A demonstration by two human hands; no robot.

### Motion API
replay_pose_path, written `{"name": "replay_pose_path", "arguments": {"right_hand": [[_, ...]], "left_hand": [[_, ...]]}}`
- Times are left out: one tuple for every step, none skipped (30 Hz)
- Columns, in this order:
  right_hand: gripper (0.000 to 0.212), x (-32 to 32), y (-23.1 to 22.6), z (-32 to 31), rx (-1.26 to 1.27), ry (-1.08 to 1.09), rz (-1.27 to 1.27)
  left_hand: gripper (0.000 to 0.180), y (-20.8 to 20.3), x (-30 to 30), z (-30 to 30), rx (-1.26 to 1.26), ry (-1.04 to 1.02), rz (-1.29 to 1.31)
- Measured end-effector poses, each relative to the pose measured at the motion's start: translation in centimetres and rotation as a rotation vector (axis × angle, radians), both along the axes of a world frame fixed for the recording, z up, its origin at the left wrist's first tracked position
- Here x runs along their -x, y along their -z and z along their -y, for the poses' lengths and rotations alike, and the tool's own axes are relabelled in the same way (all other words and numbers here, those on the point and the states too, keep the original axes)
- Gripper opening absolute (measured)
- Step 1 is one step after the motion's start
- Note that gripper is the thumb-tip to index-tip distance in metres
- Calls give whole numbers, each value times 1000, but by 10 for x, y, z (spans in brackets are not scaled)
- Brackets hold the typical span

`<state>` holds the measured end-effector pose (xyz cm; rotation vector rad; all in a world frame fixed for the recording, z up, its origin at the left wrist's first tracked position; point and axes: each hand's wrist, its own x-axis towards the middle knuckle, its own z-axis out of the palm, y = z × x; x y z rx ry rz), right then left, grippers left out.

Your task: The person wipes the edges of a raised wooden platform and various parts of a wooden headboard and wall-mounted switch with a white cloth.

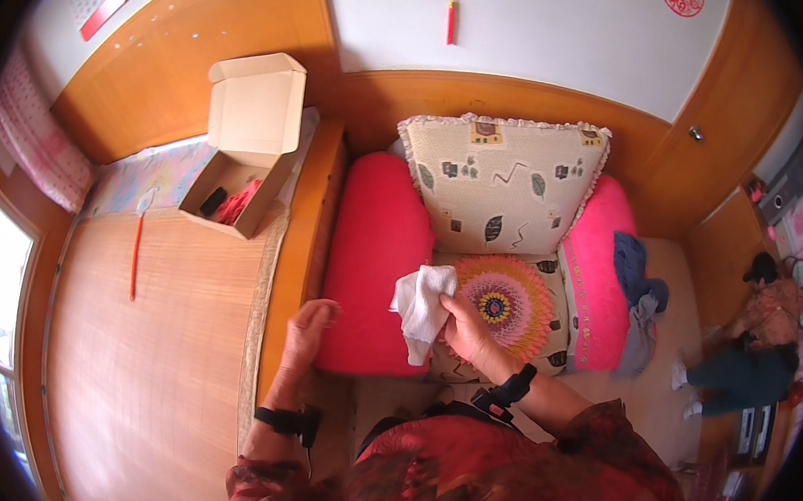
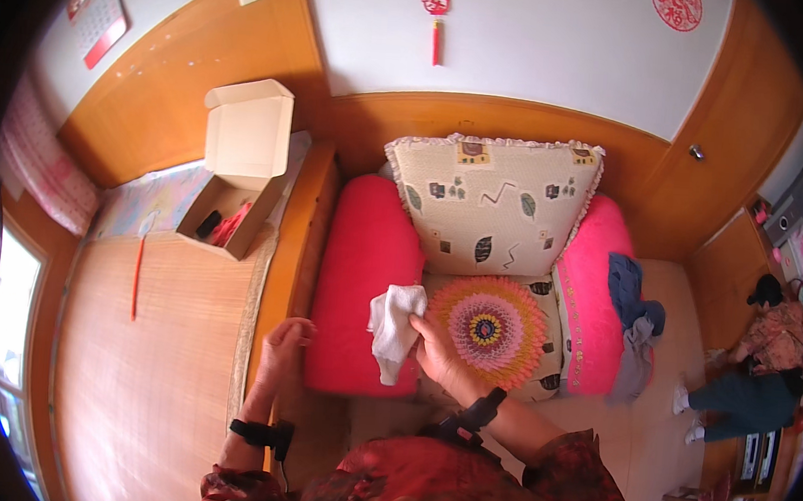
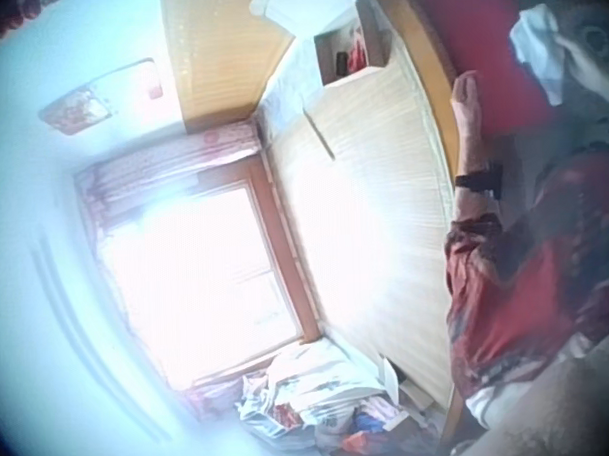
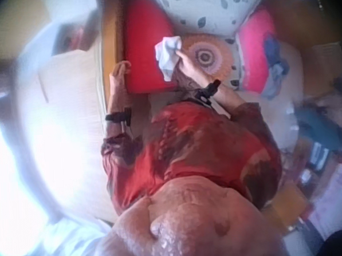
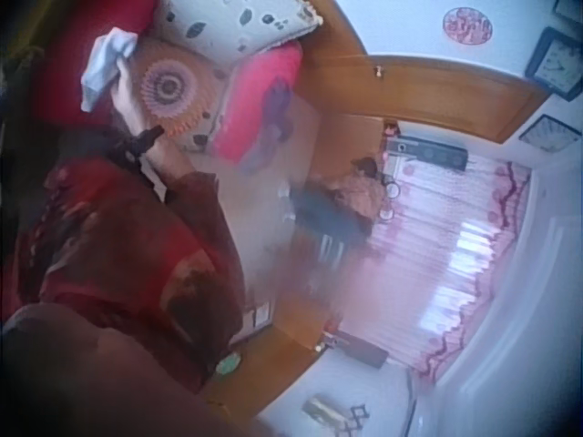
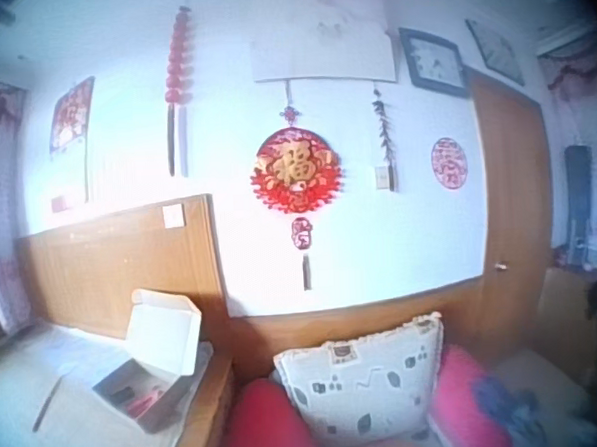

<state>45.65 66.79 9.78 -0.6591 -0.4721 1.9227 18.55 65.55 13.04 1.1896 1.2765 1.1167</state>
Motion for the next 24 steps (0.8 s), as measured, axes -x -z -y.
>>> {"name": "replay_pose_path", "arguments": {"right_hand": [[43,-7,3,-9,-19,45,9],[42,-12,7,-16,-25,67,-37],[42,-16,6,-25,-31,88,-26],[42,-17,5,-33,-55,145,1],[41,-20,4,-40,-79,204,29],[41,-21,1,-48,-78,223,34],[42,-20,-6,-60,-105,229,17],[42,-16,-11,-67,-132,235,-1],[42,-21,-16,-74,-147,261,22],[43,-23,-21,-77,-120,291,8],[43,-26,-26,-81,-92,319,-8],[44,-27,-34,-83,-100,356,32],[44,-29,-39,-88,-101,367,42],[45,-31,-43,-94,-123,397,33],[45,-33,-45,-98,-146,428,22],[46,-37,-45,-101,-153,438,12],[46,-39,-47,-104,-154,441,19],[46,-41,-50,-109,-155,471,40],[46,-41,-53,-113,-156,499,60],[46,-42,-58,-120,-177,504,100],[46,-51,-60,-124,-184,515,117],[46,-60,-60,-131,-186,576,158],[46,-70,-62,-137,-188,635,200],[46,-77,-65,-142,-181,659,221]], "left_hand": [[17,9,5,-14,19,-89,-56],[16,24,12,-26,5,-138,-139],[16,32,19,-39,-1,-117,-127],[18,39,28,-51,-111,-128,-352],[20,46,36,-65,-226,-139,-572],[20,60,47,-80,-231,-120,-566],[22,70,60,-95,-260,-140,-653],[24,80,75,-108,-291,-161,-739],[24,89,81,-130,-311,-143,-712],[27,96,86,-145,-279,-128,-793],[31,105,88,-159,-246,-116,-875],[38,101,86,-172,-104,-98,-911],[38,103,84,-187,-108,-88,-901],[41,104,83,-200,-90,-74,-976],[44,106,82,-211,-74,-61,-1052],[44,108,80,-222,-77,-56,-1045],[47,110,77,-233,-65,-31,-1083],[50,111,77,-244,-56,-11,-1122],[50,111,80,-253,-61,-16,-1118],[51,111,83,-262,-50,-10,-1133],[53,115,76,-271,-46,11,-1135],[53,111,72,-275,-49,20,-1125],[54,107,69,-278,-25,50,-1160],[54,106,67,-279,3,80,-1196]]}}
